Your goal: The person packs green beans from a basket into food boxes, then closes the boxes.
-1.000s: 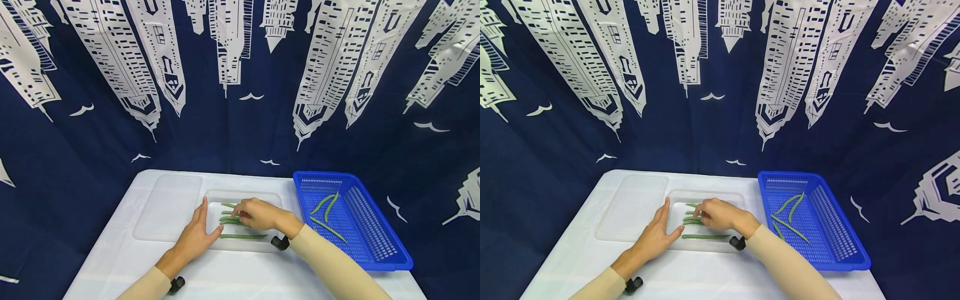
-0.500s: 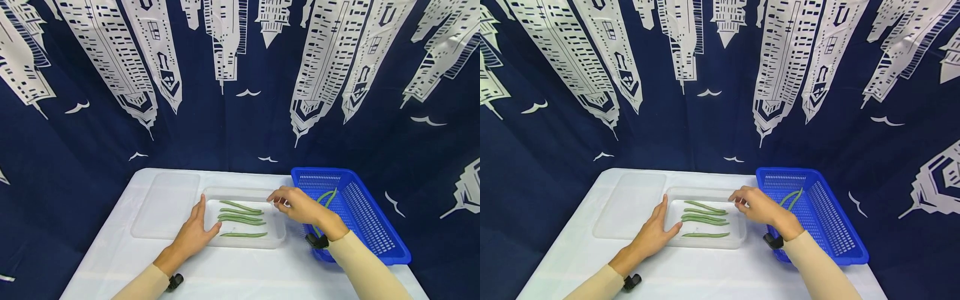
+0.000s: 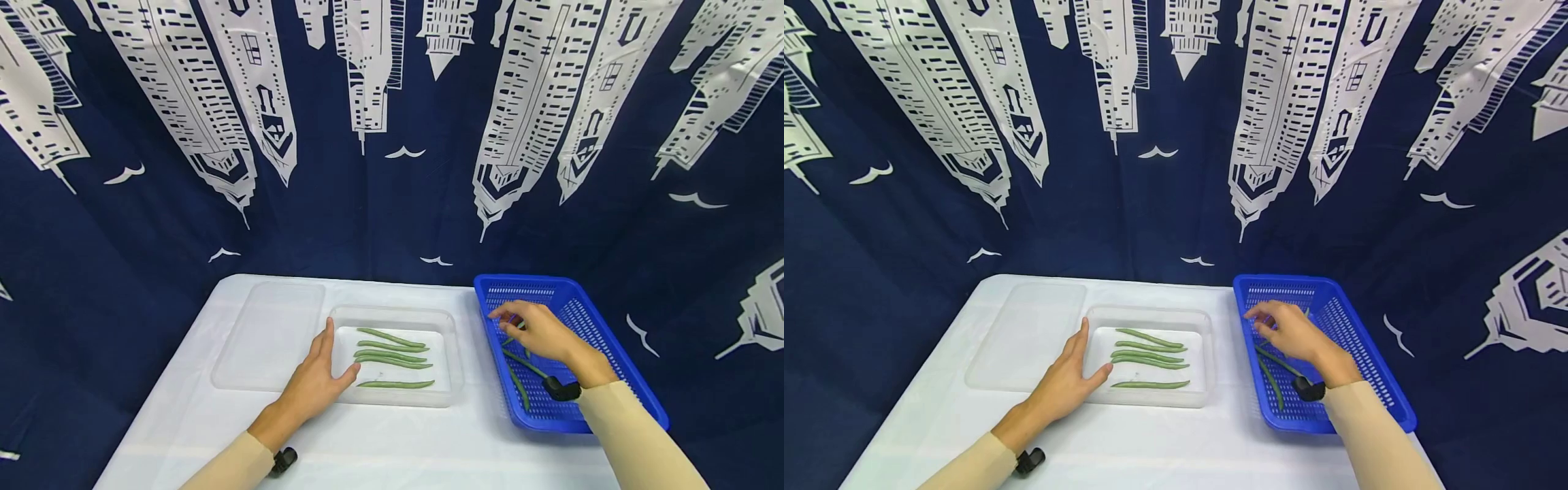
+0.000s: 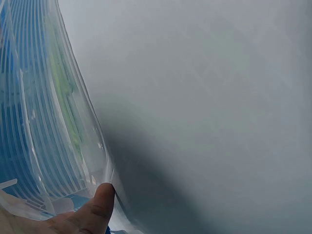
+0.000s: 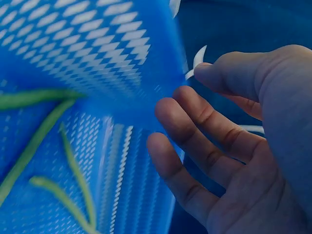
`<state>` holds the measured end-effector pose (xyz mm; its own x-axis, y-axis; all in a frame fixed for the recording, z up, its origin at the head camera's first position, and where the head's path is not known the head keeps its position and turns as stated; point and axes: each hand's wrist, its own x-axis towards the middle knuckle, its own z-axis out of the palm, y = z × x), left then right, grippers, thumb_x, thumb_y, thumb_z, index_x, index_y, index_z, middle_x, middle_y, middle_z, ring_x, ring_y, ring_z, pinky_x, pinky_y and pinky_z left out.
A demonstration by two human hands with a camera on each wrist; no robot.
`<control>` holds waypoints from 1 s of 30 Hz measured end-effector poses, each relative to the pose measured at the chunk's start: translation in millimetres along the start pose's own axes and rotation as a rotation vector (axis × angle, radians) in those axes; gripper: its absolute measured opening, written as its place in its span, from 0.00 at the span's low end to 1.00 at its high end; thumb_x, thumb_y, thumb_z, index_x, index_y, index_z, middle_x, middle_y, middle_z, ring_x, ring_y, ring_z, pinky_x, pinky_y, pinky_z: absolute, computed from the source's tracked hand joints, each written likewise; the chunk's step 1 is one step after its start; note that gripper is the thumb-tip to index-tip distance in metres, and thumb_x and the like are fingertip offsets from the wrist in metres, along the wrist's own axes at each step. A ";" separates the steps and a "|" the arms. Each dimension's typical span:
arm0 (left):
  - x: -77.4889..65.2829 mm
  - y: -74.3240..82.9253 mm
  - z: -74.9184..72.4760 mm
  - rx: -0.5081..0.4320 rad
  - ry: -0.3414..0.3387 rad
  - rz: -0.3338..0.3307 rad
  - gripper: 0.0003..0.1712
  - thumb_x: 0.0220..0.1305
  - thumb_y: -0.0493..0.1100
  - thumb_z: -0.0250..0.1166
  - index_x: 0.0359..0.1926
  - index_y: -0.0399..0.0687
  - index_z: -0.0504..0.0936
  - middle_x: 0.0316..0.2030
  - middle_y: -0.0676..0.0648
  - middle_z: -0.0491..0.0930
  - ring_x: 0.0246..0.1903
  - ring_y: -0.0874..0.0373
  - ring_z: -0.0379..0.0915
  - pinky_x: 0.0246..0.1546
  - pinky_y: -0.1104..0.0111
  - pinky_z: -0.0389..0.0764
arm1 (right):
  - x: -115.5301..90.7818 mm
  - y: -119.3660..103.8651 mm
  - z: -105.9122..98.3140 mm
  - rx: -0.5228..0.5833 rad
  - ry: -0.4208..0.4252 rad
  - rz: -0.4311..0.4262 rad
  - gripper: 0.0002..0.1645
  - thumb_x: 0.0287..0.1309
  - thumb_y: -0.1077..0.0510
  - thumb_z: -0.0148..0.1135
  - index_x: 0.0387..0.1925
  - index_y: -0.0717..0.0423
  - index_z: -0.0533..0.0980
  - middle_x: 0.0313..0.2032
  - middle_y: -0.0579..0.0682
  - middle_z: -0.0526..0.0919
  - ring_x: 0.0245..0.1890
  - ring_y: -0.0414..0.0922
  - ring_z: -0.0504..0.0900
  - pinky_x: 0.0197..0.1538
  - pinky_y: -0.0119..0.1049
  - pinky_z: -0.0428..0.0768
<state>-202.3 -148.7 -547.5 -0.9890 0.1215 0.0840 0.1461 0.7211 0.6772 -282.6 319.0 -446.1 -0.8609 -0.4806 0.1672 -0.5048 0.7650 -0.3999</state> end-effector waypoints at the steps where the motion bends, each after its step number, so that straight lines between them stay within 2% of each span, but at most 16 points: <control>1: 0.2 -0.3 0.8 -0.002 -0.002 -0.003 0.66 0.83 0.65 0.70 0.98 0.47 0.37 0.94 0.33 0.53 0.87 0.27 0.66 0.83 0.34 0.74 | -0.5 4.4 0.3 -0.002 -0.004 0.001 0.14 0.76 0.68 0.73 0.58 0.56 0.92 0.43 0.47 0.93 0.44 0.46 0.92 0.47 0.43 0.92; 4: 0.3 -0.5 2.2 -0.007 0.001 -0.002 0.67 0.82 0.65 0.70 0.98 0.47 0.37 0.94 0.33 0.52 0.88 0.28 0.64 0.84 0.34 0.74 | -2.8 15.0 2.1 0.004 -0.045 0.010 0.15 0.73 0.69 0.74 0.58 0.58 0.91 0.41 0.46 0.93 0.42 0.44 0.91 0.46 0.43 0.91; 8: -0.3 0.0 2.5 -0.013 0.008 0.004 0.66 0.83 0.64 0.70 0.98 0.46 0.38 0.94 0.33 0.53 0.87 0.28 0.65 0.84 0.35 0.75 | -9.1 25.5 7.0 0.049 -0.143 0.038 0.19 0.69 0.69 0.77 0.60 0.61 0.89 0.40 0.48 0.94 0.38 0.38 0.89 0.43 0.35 0.88; 11: -1.6 -0.1 1.6 -0.007 0.012 0.005 0.66 0.83 0.65 0.70 0.97 0.45 0.39 0.93 0.33 0.54 0.86 0.28 0.67 0.83 0.35 0.76 | -15.0 30.6 11.6 0.093 -0.236 0.065 0.26 0.67 0.66 0.81 0.64 0.65 0.86 0.42 0.52 0.93 0.37 0.36 0.89 0.42 0.31 0.86; 14: -2.0 -0.5 0.1 -0.002 0.011 0.005 0.66 0.83 0.65 0.70 0.97 0.45 0.38 0.93 0.32 0.54 0.86 0.28 0.68 0.83 0.35 0.76 | -19.5 33.7 15.7 0.147 -0.335 0.126 0.35 0.63 0.66 0.84 0.70 0.68 0.82 0.44 0.55 0.90 0.38 0.38 0.90 0.44 0.32 0.87; 17: -0.3 0.0 -0.7 0.001 0.015 0.012 0.66 0.83 0.64 0.70 0.98 0.45 0.38 0.93 0.32 0.54 0.85 0.27 0.68 0.82 0.35 0.76 | -22.2 36.6 18.5 0.175 -0.394 0.187 0.44 0.59 0.66 0.87 0.74 0.71 0.78 0.46 0.56 0.89 0.39 0.41 0.90 0.45 0.33 0.88; 20: 1.6 0.6 -0.7 0.000 0.018 0.015 0.66 0.83 0.64 0.70 0.98 0.46 0.37 0.93 0.32 0.54 0.86 0.27 0.67 0.82 0.35 0.76 | -23.7 39.3 22.0 0.190 -0.405 0.223 0.49 0.56 0.67 0.88 0.77 0.71 0.75 0.46 0.56 0.88 0.39 0.42 0.90 0.44 0.34 0.88; 23: 0.7 -0.3 0.0 -0.006 0.009 0.002 0.67 0.82 0.64 0.71 0.98 0.47 0.36 0.94 0.33 0.53 0.87 0.28 0.66 0.83 0.35 0.75 | -26.2 42.4 27.6 0.228 -0.412 0.216 0.52 0.55 0.69 0.88 0.78 0.72 0.72 0.46 0.58 0.87 0.37 0.42 0.91 0.42 0.34 0.90; 30: -2.7 -2.8 0.1 -0.002 0.016 0.010 0.66 0.82 0.66 0.70 0.98 0.46 0.38 0.93 0.32 0.54 0.86 0.27 0.67 0.83 0.34 0.75 | -27.6 44.8 36.8 0.279 -0.407 0.193 0.50 0.54 0.76 0.84 0.76 0.71 0.70 0.43 0.57 0.83 0.32 0.42 0.89 0.36 0.35 0.92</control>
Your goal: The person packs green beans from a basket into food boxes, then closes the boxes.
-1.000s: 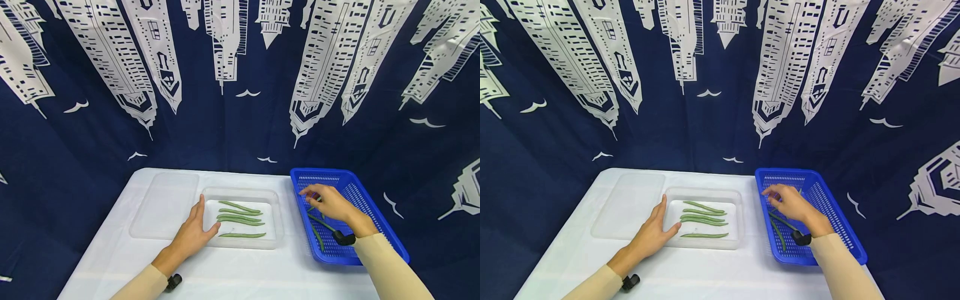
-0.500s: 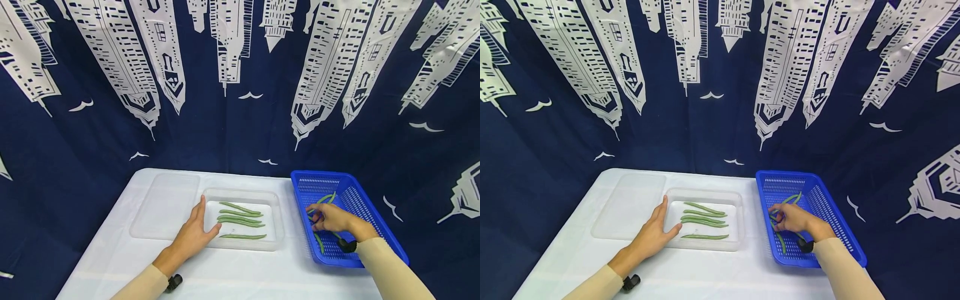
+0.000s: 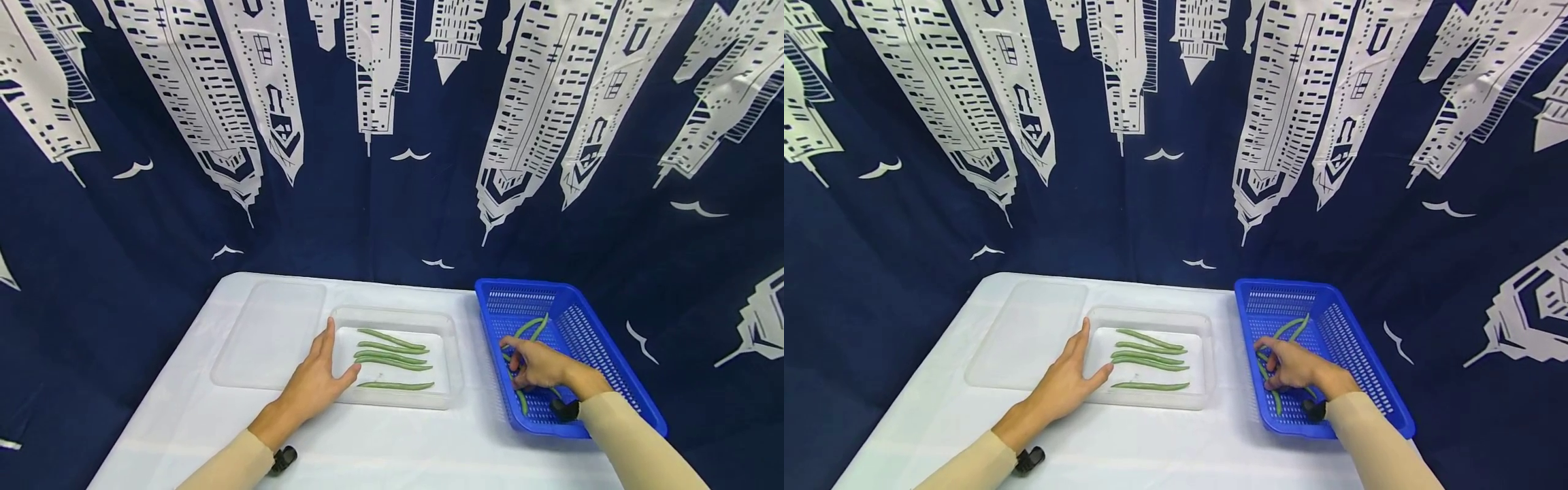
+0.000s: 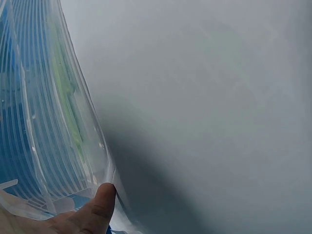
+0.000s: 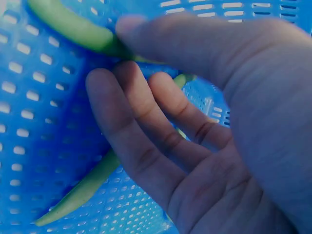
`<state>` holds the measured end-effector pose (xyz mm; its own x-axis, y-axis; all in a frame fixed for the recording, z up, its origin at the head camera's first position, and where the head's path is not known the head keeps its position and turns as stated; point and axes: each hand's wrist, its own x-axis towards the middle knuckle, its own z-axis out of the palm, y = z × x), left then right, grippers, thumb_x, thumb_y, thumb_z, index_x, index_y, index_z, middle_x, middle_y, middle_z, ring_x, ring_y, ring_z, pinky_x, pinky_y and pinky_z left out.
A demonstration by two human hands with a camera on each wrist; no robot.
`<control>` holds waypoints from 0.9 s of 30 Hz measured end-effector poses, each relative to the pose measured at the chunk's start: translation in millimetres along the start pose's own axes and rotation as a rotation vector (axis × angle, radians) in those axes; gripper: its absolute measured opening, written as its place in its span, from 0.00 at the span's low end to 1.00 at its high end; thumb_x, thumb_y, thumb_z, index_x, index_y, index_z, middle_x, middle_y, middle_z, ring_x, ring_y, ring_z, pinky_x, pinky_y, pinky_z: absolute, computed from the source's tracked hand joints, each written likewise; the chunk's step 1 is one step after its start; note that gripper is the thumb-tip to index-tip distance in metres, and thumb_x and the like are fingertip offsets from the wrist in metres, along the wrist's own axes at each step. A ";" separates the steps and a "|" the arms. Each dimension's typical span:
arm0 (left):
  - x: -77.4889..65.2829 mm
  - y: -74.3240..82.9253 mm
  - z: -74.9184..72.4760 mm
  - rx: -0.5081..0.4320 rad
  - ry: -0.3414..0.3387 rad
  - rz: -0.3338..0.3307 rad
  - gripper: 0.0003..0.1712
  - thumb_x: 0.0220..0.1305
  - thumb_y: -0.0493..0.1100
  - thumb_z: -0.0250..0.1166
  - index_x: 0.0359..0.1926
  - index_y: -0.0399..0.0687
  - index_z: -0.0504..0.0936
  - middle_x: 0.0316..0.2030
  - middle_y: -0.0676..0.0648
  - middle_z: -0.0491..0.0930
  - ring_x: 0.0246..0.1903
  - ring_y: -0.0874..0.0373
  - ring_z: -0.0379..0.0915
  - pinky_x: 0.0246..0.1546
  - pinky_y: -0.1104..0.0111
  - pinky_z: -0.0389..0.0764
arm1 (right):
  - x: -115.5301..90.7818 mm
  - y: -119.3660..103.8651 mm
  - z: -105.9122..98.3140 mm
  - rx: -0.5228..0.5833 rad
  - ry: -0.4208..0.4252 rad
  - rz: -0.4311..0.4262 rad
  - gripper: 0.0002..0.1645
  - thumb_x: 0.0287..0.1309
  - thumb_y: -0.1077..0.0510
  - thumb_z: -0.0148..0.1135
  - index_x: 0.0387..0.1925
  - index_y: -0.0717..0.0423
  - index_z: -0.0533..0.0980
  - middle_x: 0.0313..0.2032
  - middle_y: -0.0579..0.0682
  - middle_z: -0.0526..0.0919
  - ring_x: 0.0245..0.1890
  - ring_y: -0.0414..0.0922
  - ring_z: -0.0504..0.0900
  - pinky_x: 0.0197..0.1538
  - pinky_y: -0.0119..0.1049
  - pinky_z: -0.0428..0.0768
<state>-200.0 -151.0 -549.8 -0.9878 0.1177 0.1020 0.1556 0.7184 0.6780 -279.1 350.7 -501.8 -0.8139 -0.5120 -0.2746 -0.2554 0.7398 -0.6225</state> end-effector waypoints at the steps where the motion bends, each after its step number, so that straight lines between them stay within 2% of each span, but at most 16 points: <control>1: -0.2 -0.2 -0.1 0.001 0.001 0.006 0.66 0.83 0.66 0.70 0.98 0.46 0.38 0.93 0.31 0.54 0.86 0.27 0.67 0.82 0.34 0.76 | 0.2 -0.1 0.2 0.001 0.004 -0.001 0.49 0.54 0.76 0.83 0.76 0.71 0.70 0.43 0.57 0.83 0.32 0.42 0.89 0.36 0.35 0.92; 9: 0.4 -0.1 0.5 0.004 -0.009 0.002 0.66 0.83 0.66 0.69 0.98 0.46 0.37 0.94 0.33 0.53 0.86 0.28 0.66 0.83 0.35 0.75 | -1.2 0.1 -3.7 -0.046 0.021 -0.013 0.47 0.57 0.75 0.81 0.77 0.71 0.72 0.44 0.57 0.86 0.34 0.41 0.88 0.38 0.34 0.90; 15: 2.0 -1.0 1.7 0.005 -0.002 0.001 0.66 0.83 0.64 0.70 0.98 0.45 0.38 0.93 0.33 0.55 0.86 0.28 0.67 0.83 0.35 0.76 | -5.5 0.5 -7.2 -0.037 0.048 -0.003 0.47 0.58 0.77 0.75 0.79 0.67 0.73 0.47 0.59 0.87 0.35 0.44 0.87 0.38 0.34 0.86; 20: 1.6 -3.2 2.8 0.011 -0.001 -0.008 0.67 0.82 0.64 0.71 0.98 0.45 0.38 0.93 0.33 0.55 0.86 0.29 0.68 0.82 0.36 0.77 | -5.5 0.4 -8.8 -0.028 0.092 -0.048 0.47 0.59 0.78 0.72 0.81 0.65 0.74 0.47 0.59 0.87 0.35 0.40 0.86 0.37 0.33 0.85; 27: 2.6 -3.2 2.9 0.019 0.001 -0.002 0.66 0.83 0.65 0.70 0.98 0.46 0.38 0.93 0.33 0.55 0.84 0.28 0.71 0.80 0.36 0.79 | -6.0 -9.8 -18.1 -0.065 0.165 -0.098 0.49 0.60 0.77 0.73 0.83 0.63 0.73 0.46 0.58 0.89 0.39 0.42 0.89 0.42 0.32 0.87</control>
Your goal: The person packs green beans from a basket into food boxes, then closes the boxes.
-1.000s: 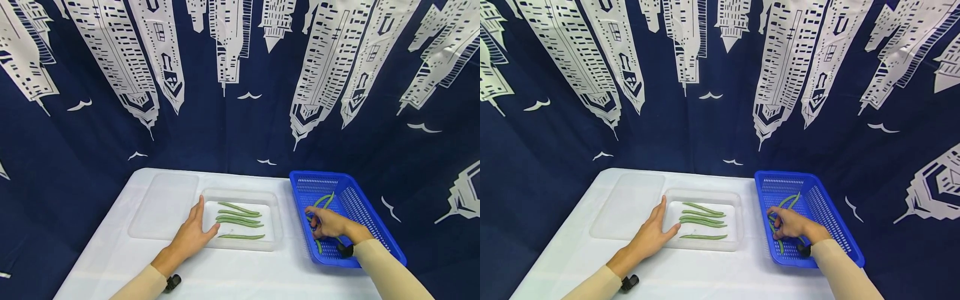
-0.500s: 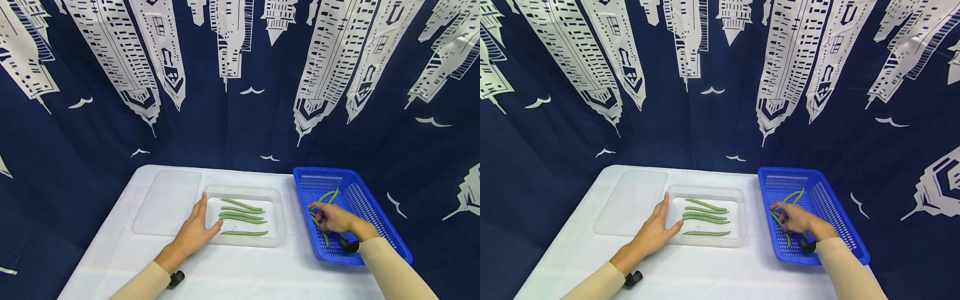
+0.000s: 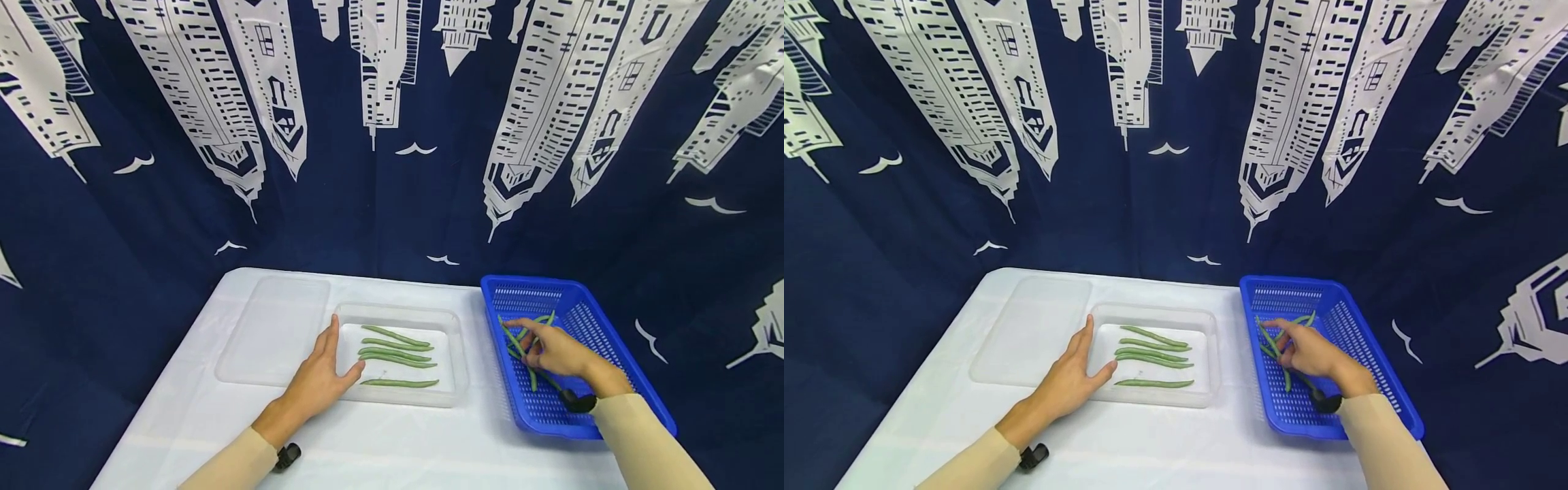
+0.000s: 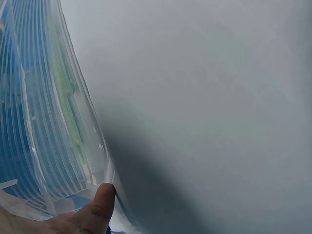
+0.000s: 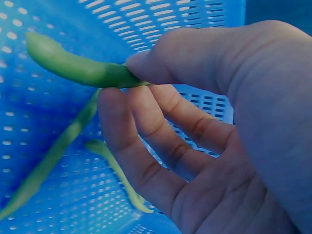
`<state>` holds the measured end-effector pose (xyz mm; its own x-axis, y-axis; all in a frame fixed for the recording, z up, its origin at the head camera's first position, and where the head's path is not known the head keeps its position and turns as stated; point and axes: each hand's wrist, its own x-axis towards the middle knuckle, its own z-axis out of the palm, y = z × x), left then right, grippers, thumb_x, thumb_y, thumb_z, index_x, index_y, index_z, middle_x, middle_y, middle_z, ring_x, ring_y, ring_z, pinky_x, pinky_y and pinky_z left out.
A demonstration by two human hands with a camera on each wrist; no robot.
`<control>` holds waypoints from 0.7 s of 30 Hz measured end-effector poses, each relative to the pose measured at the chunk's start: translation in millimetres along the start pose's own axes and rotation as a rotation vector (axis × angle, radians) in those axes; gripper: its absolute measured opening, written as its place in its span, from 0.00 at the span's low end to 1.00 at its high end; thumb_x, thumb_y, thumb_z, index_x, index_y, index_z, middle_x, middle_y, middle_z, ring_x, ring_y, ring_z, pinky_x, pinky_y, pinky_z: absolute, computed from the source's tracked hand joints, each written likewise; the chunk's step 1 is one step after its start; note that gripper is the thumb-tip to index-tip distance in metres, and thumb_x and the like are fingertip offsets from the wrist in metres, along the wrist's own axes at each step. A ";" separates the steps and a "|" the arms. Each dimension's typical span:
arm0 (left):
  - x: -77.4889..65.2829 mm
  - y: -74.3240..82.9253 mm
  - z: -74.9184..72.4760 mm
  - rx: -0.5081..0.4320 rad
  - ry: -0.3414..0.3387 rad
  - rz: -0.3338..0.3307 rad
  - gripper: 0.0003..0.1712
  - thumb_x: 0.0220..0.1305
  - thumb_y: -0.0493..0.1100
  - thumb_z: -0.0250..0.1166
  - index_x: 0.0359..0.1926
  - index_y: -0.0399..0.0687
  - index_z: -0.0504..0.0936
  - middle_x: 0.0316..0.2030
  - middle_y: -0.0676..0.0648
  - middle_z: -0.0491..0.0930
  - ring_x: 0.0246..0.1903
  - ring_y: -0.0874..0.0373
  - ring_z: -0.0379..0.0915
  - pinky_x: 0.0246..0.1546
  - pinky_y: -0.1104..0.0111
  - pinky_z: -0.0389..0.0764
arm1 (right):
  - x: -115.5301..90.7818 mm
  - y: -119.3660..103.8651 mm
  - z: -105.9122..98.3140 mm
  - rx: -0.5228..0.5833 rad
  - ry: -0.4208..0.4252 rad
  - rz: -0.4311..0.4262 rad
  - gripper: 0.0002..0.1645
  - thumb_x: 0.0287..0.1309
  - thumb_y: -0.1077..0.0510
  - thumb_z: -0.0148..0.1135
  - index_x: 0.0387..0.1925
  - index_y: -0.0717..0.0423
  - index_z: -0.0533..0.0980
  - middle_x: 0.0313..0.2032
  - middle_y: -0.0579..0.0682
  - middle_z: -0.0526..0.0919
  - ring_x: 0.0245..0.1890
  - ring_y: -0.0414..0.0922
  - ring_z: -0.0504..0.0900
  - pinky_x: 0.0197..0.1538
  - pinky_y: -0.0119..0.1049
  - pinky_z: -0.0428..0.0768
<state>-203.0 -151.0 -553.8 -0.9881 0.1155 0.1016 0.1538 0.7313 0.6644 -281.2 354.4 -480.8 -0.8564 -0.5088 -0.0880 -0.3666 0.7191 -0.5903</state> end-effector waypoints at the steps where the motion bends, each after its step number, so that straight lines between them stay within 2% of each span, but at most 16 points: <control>1: -0.1 0.6 -0.4 0.000 0.000 0.001 0.66 0.83 0.65 0.70 0.98 0.46 0.38 0.93 0.33 0.56 0.83 0.28 0.71 0.80 0.36 0.79 | -0.2 -2.0 -1.5 -0.012 0.012 -0.001 0.48 0.61 0.77 0.73 0.83 0.62 0.72 0.47 0.58 0.89 0.39 0.42 0.89 0.42 0.32 0.87; 6: 0.1 2.8 -1.1 0.000 -0.009 -0.009 0.66 0.83 0.65 0.70 0.98 0.47 0.37 0.93 0.34 0.54 0.85 0.28 0.69 0.81 0.36 0.78 | -1.1 -10.4 -7.5 -0.069 0.049 0.000 0.48 0.64 0.75 0.72 0.84 0.59 0.71 0.49 0.58 0.90 0.44 0.43 0.89 0.44 0.33 0.87; 11: 1.3 3.6 -0.6 0.003 -0.016 -0.020 0.67 0.82 0.65 0.70 0.98 0.49 0.36 0.94 0.36 0.54 0.86 0.29 0.69 0.82 0.36 0.77 | 1.1 -21.2 -13.3 -0.119 0.089 -0.019 0.48 0.65 0.75 0.72 0.84 0.56 0.72 0.49 0.58 0.91 0.44 0.43 0.90 0.44 0.34 0.88; 17: 0.5 3.4 -0.6 0.005 0.000 -0.002 0.66 0.82 0.65 0.70 0.98 0.46 0.38 0.93 0.33 0.57 0.84 0.28 0.71 0.80 0.36 0.79 | 4.1 -43.9 -13.9 -0.169 0.146 -0.058 0.45 0.66 0.72 0.75 0.83 0.53 0.75 0.50 0.56 0.92 0.47 0.43 0.90 0.47 0.39 0.91; 21: 0.0 3.5 -0.9 0.009 -0.004 -0.011 0.67 0.82 0.67 0.70 0.98 0.47 0.38 0.93 0.34 0.56 0.84 0.28 0.70 0.81 0.36 0.78 | 8.0 -61.0 -12.6 -0.167 0.163 -0.107 0.43 0.66 0.72 0.76 0.81 0.53 0.77 0.50 0.55 0.92 0.47 0.43 0.90 0.44 0.36 0.90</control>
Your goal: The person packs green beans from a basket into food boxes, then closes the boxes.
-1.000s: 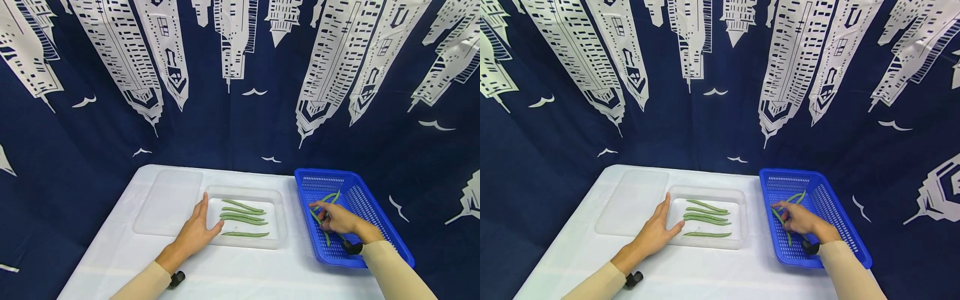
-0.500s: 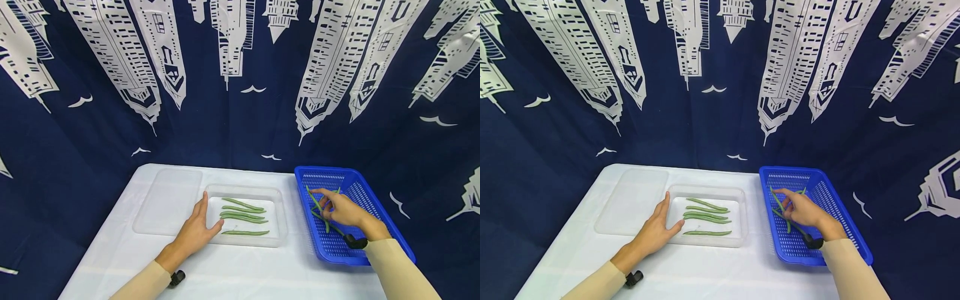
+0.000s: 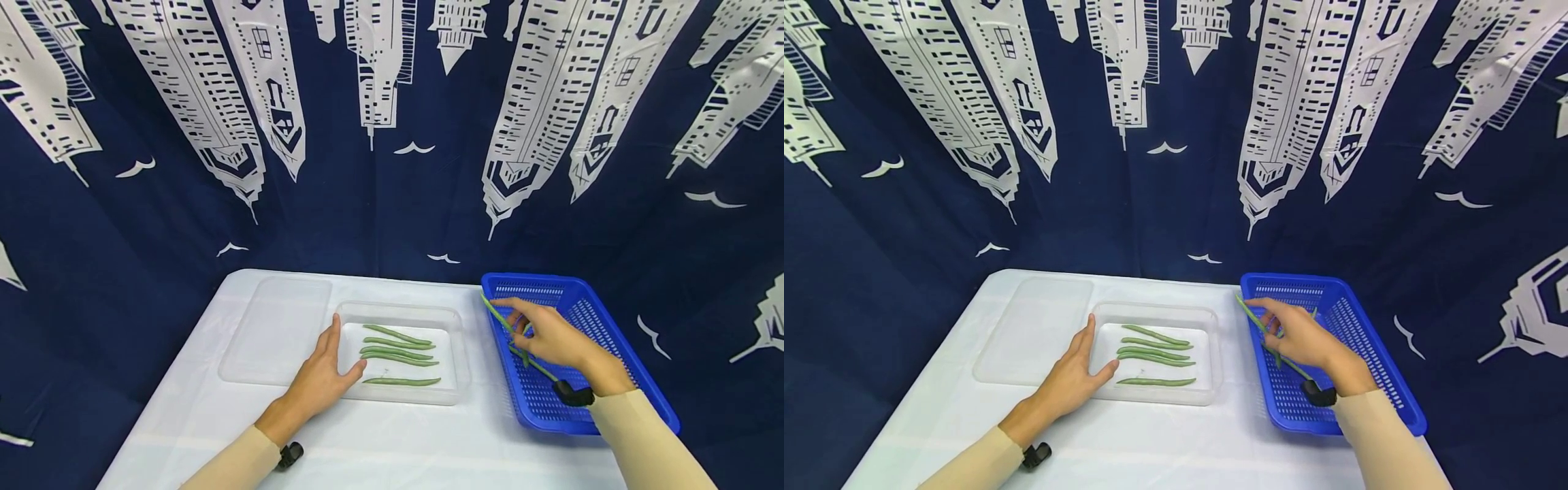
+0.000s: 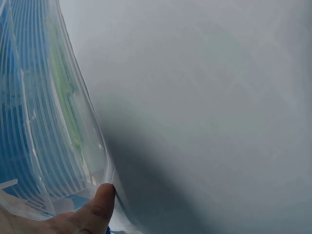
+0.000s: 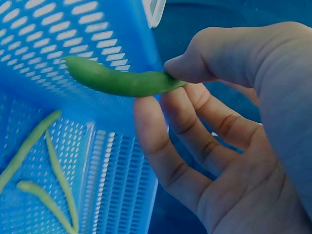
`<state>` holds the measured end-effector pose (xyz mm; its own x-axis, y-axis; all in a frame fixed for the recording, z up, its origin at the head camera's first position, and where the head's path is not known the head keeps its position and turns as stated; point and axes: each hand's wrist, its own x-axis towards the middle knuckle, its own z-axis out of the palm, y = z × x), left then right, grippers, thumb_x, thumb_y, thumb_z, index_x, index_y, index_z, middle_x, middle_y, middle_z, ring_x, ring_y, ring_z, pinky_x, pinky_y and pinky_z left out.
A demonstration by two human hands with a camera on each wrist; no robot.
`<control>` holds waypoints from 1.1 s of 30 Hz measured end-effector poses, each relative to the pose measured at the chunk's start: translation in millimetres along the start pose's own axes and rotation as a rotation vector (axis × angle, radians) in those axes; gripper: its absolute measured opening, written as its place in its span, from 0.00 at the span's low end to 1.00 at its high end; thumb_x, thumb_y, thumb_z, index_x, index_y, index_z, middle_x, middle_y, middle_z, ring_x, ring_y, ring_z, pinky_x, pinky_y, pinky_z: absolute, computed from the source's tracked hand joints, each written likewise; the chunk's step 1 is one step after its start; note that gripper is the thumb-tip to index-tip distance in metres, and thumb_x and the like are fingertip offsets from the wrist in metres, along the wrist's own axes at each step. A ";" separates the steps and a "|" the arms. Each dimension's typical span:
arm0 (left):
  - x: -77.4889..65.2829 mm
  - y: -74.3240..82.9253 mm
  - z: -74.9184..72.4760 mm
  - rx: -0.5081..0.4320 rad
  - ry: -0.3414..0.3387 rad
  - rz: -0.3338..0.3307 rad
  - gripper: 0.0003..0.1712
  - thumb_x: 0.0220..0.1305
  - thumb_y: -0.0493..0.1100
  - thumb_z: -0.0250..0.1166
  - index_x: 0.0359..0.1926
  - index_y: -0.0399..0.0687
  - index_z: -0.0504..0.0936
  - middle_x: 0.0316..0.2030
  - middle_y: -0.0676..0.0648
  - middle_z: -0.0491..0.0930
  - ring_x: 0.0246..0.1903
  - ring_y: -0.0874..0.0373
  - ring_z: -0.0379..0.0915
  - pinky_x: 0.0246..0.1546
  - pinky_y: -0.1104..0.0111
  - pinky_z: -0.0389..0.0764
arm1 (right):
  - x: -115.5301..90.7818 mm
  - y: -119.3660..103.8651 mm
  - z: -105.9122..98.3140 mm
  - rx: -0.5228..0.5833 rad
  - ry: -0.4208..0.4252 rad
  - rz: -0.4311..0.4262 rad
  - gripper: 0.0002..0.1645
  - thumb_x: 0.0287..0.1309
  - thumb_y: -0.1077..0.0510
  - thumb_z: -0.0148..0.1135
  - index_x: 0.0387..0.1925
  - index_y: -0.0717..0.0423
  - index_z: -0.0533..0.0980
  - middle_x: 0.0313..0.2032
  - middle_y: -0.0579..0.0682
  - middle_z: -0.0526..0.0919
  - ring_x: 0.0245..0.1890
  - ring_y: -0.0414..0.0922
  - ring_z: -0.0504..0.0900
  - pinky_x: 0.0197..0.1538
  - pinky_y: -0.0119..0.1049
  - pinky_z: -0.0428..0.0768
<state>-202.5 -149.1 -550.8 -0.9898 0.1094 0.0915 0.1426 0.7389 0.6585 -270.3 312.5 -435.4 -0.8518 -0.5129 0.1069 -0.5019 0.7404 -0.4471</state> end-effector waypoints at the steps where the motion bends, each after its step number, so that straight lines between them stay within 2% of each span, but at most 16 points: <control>1: -0.3 0.0 0.1 0.001 0.001 0.002 0.67 0.82 0.67 0.70 0.98 0.46 0.38 0.93 0.34 0.56 0.84 0.28 0.71 0.81 0.36 0.79 | 0.8 -3.7 0.5 0.006 0.001 -0.008 0.43 0.67 0.72 0.76 0.80 0.52 0.78 0.50 0.54 0.92 0.47 0.43 0.90 0.43 0.34 0.89; 7: -0.8 1.3 0.0 -0.007 -0.003 -0.008 0.66 0.82 0.66 0.70 0.98 0.48 0.37 0.93 0.35 0.55 0.84 0.28 0.70 0.82 0.36 0.77 | 9.6 -20.9 6.0 0.027 -0.018 -0.059 0.41 0.68 0.74 0.74 0.79 0.52 0.79 0.49 0.50 0.90 0.46 0.43 0.86 0.41 0.31 0.87; 12: -0.7 1.9 -0.2 -0.009 -0.009 -0.018 0.66 0.83 0.64 0.70 0.98 0.48 0.37 0.93 0.35 0.55 0.84 0.28 0.70 0.82 0.36 0.77 | 18.1 -31.6 12.9 -0.006 -0.037 -0.108 0.41 0.65 0.76 0.71 0.78 0.53 0.81 0.46 0.46 0.89 0.43 0.41 0.85 0.44 0.34 0.87; 15: -0.7 2.4 -0.4 -0.010 -0.015 -0.028 0.67 0.82 0.64 0.70 0.98 0.50 0.36 0.94 0.35 0.54 0.85 0.28 0.69 0.82 0.36 0.77 | 23.3 -38.5 16.2 -0.022 -0.051 -0.122 0.39 0.67 0.75 0.70 0.77 0.53 0.82 0.46 0.46 0.89 0.43 0.39 0.84 0.44 0.33 0.88; 22: -2.1 1.9 -0.7 -0.010 -0.003 -0.020 0.66 0.82 0.64 0.70 0.98 0.48 0.37 0.93 0.34 0.55 0.84 0.27 0.70 0.81 0.35 0.77 | 38.0 -59.7 24.0 -0.020 -0.113 -0.171 0.38 0.71 0.74 0.69 0.79 0.52 0.82 0.49 0.49 0.90 0.45 0.38 0.86 0.47 0.31 0.92; 28: -2.2 2.1 -1.0 -0.009 0.002 -0.012 0.66 0.82 0.66 0.70 0.98 0.49 0.38 0.93 0.34 0.56 0.85 0.28 0.70 0.82 0.36 0.77 | 54.0 -75.4 36.2 -0.027 -0.176 -0.224 0.38 0.72 0.75 0.70 0.79 0.53 0.81 0.50 0.51 0.90 0.41 0.36 0.86 0.46 0.29 0.91; 33: -2.6 1.5 -1.3 -0.002 0.002 -0.006 0.67 0.81 0.67 0.70 0.98 0.48 0.38 0.92 0.33 0.57 0.83 0.27 0.72 0.80 0.36 0.79 | 66.1 -88.7 46.9 -0.020 -0.241 -0.243 0.37 0.73 0.74 0.70 0.79 0.51 0.81 0.51 0.53 0.90 0.42 0.37 0.89 0.45 0.28 0.90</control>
<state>-199.6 -149.1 -549.1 -0.9906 0.1039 0.0889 0.1366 0.7379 0.6609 -275.0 192.5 -430.3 -0.6480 -0.7617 -0.0058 -0.6909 0.5909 -0.4166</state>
